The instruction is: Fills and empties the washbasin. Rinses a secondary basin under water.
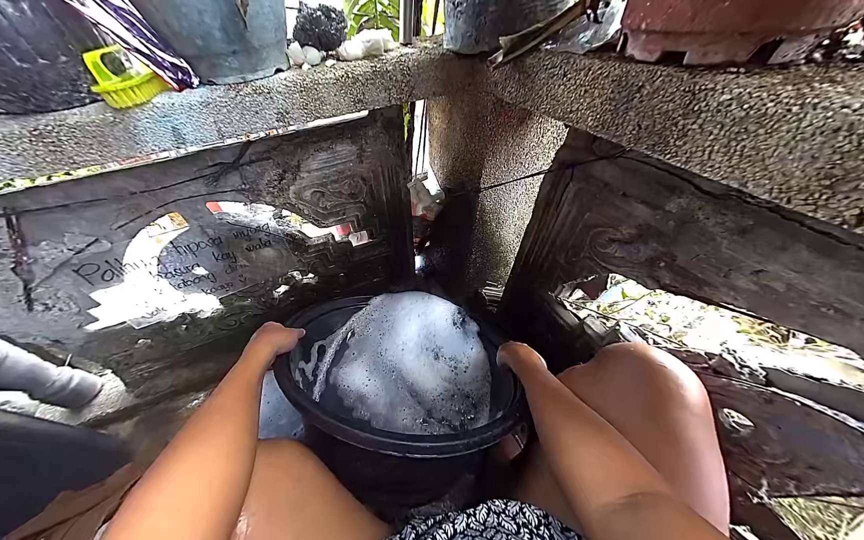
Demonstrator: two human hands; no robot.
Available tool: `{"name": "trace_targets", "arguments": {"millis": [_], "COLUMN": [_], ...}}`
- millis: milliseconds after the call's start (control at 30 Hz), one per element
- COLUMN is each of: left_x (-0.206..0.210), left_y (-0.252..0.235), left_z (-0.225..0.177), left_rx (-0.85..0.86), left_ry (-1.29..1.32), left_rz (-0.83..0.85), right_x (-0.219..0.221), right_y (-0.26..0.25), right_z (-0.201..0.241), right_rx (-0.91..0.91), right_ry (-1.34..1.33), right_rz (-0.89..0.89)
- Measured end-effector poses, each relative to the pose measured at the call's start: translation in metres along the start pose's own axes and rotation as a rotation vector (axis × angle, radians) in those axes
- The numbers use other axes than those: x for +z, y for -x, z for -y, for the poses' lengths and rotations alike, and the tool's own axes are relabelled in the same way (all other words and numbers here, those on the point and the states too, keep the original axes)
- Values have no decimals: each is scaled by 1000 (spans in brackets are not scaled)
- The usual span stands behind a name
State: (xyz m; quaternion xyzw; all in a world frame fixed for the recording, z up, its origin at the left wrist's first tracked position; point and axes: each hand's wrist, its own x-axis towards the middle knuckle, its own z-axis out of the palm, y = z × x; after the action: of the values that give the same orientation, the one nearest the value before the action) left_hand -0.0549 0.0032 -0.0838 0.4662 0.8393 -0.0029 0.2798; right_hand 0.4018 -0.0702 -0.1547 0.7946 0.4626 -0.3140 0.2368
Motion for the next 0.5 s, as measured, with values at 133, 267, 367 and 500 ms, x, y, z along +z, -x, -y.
{"name": "trace_targets", "arguments": {"millis": [133,267,367,500], "left_x": [-1,0,-1,-3], "left_y": [-2,-6,-7,-5], "left_z": [-2,-3,-4,-8], "left_rx": [1,-2,3,-3], "left_ry": [-9,28,36,60], "left_rz": [12,8,6,5], "right_x": [0,-2,-3,-2], "right_y": [-4,-6,-9,-21], "right_z": [0,0,-1,-2], "right_rx": [12,6,-4,1], "right_ry": [-1,-1,4,-7], "right_rz": [-11,-7,-1,-8]}}
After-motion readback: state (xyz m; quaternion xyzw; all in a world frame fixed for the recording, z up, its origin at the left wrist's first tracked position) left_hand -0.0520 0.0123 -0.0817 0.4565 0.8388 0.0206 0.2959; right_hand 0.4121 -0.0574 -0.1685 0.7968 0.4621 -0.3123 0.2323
